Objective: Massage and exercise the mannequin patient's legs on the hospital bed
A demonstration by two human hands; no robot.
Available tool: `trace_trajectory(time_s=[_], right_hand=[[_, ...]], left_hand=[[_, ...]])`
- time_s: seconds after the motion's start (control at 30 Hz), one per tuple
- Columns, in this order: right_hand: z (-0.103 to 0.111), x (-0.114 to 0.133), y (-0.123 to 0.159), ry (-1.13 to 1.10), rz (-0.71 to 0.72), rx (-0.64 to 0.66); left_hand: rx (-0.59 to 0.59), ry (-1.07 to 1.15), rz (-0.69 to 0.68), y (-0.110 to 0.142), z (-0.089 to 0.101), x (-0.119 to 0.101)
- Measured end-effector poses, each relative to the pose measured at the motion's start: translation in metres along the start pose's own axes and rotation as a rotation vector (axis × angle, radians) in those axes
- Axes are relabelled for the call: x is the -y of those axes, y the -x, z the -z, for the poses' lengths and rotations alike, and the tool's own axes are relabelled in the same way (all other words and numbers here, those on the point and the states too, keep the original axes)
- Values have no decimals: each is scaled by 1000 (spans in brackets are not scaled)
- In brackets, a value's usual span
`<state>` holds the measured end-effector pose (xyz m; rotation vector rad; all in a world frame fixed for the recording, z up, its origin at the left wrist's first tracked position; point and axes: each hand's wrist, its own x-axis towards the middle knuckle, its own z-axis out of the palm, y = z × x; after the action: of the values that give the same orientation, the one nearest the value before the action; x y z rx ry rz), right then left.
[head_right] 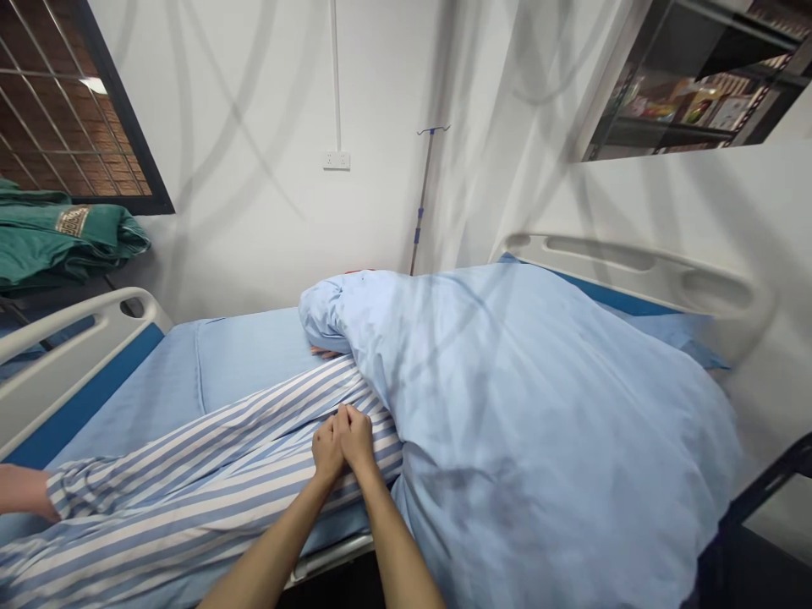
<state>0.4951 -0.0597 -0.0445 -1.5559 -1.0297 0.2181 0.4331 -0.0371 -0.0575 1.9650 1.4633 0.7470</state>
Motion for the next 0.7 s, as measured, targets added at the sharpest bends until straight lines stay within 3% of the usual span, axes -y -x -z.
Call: trace_trajectory(time_s=[0.1, 0.3, 0.57, 0.7], right_hand=[[10, 1, -4, 168, 109, 46], [10, -17, -1, 281, 80, 19], [12, -27, -4, 40, 43, -37], [12, -31, -6, -34, -7, -65]], left_hand=[[27, 29, -6, 1, 1, -3], [-13, 101, -20, -1, -1, 1], [-107, 644, -16, -8, -4, -34], [-118, 563, -8, -7, -16, -32]])
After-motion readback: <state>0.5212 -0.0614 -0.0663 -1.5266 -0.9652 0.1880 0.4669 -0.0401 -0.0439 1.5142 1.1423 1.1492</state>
